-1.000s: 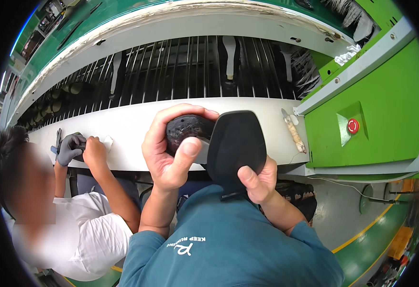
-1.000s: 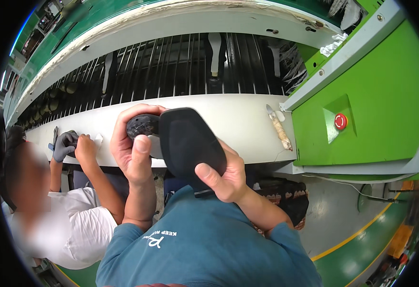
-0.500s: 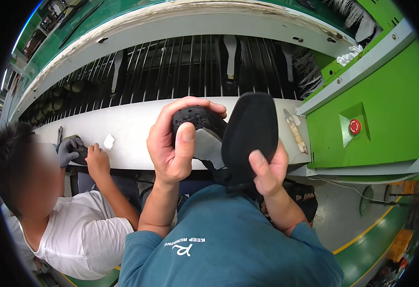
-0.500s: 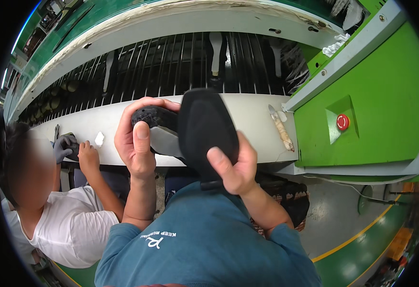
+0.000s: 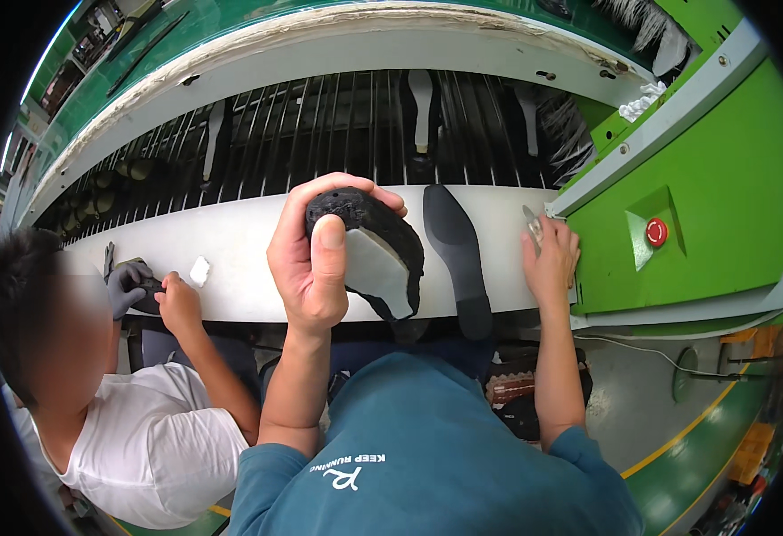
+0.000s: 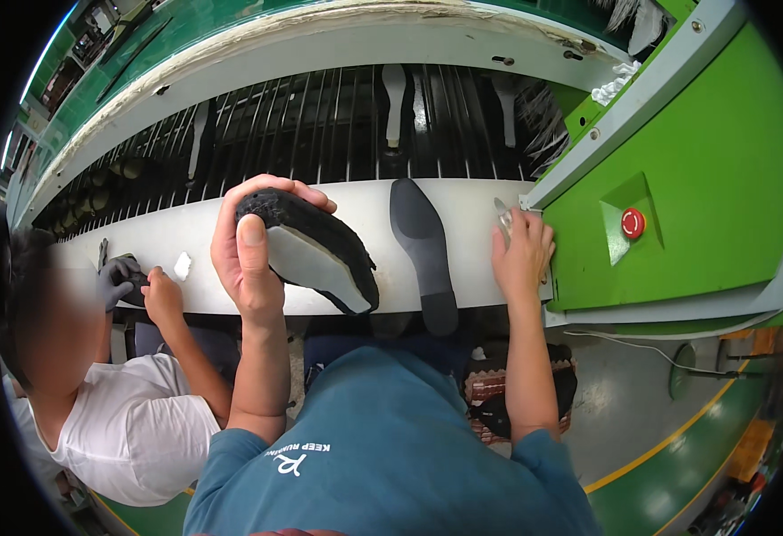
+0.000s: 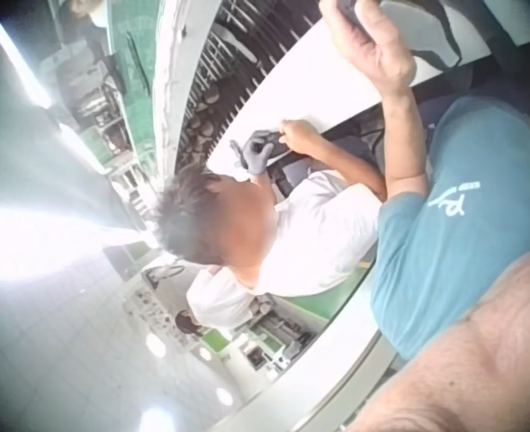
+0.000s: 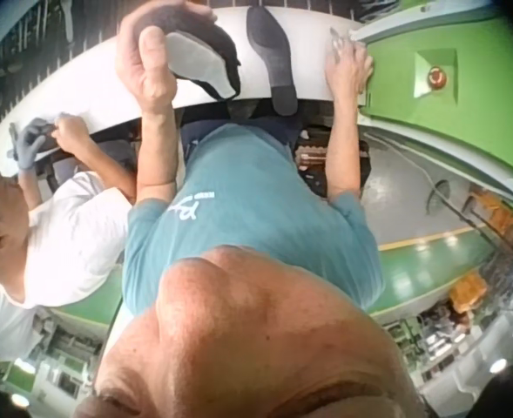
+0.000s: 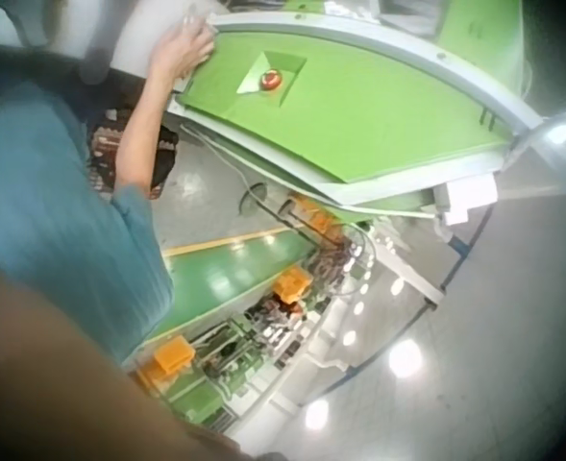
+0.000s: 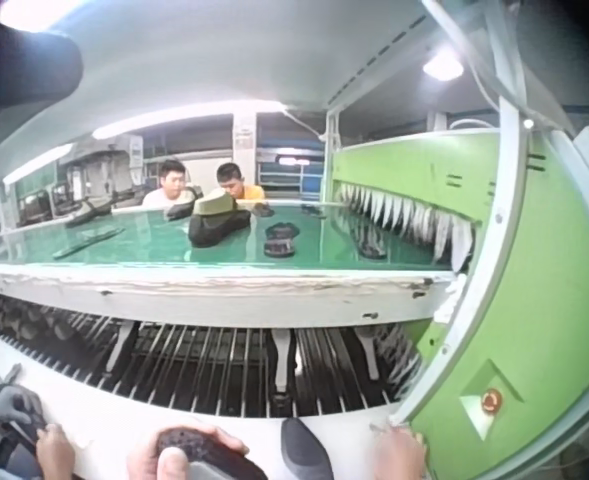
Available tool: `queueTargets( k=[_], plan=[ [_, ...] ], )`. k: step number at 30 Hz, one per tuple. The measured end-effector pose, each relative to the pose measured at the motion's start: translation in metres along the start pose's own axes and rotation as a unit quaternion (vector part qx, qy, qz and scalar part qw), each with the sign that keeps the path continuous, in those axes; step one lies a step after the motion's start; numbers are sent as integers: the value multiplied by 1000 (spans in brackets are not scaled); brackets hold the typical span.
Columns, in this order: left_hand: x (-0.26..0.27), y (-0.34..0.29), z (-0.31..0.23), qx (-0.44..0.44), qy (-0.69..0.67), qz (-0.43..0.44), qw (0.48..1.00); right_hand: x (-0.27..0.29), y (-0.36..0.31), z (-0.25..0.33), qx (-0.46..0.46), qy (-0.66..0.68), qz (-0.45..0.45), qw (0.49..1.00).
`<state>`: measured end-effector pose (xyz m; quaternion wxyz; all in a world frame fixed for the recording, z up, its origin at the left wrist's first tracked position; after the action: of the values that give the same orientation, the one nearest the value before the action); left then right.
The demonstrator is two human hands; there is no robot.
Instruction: The person trims excess material from the edges of black slip-on shoes using a small knife. They repeatedly pick up shoes from a conveyor belt, scrape the edges, and place them back on the line.
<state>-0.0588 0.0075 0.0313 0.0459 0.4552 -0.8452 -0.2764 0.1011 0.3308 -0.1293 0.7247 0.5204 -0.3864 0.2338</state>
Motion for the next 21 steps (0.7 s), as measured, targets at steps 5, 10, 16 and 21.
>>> queueTargets(
  k=[5, 10, 16, 21],
  plan=[
    [-4, -1, 0, -2, 3, 1, 1000, -2, -5, -17, 5, 60, 24, 998],
    [-10, -1, 1, 5, -15, 0, 1000, 80, 52, 49, -27, 400, -16, 916],
    [-18, -1, -5, 13, 13, 4, 1000, 162, 94, 163, 176, 432, 88, 880],
    [-19, -2, -9, 10, 43, 5, 999, 164, 112, 192, 258, 367, 144, 882]
  ],
)
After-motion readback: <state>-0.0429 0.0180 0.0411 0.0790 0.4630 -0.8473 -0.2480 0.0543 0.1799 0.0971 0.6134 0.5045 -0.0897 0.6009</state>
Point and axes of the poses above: each hand's wrist, its own y-axis towards the middle knuckle, its own x-axis out of the back of the hand, z = x × y, the point moved 7 cm from there along y, towards the middle knuckle, and after that the axes turned 10 degrees about x, right-handed, at the moved point
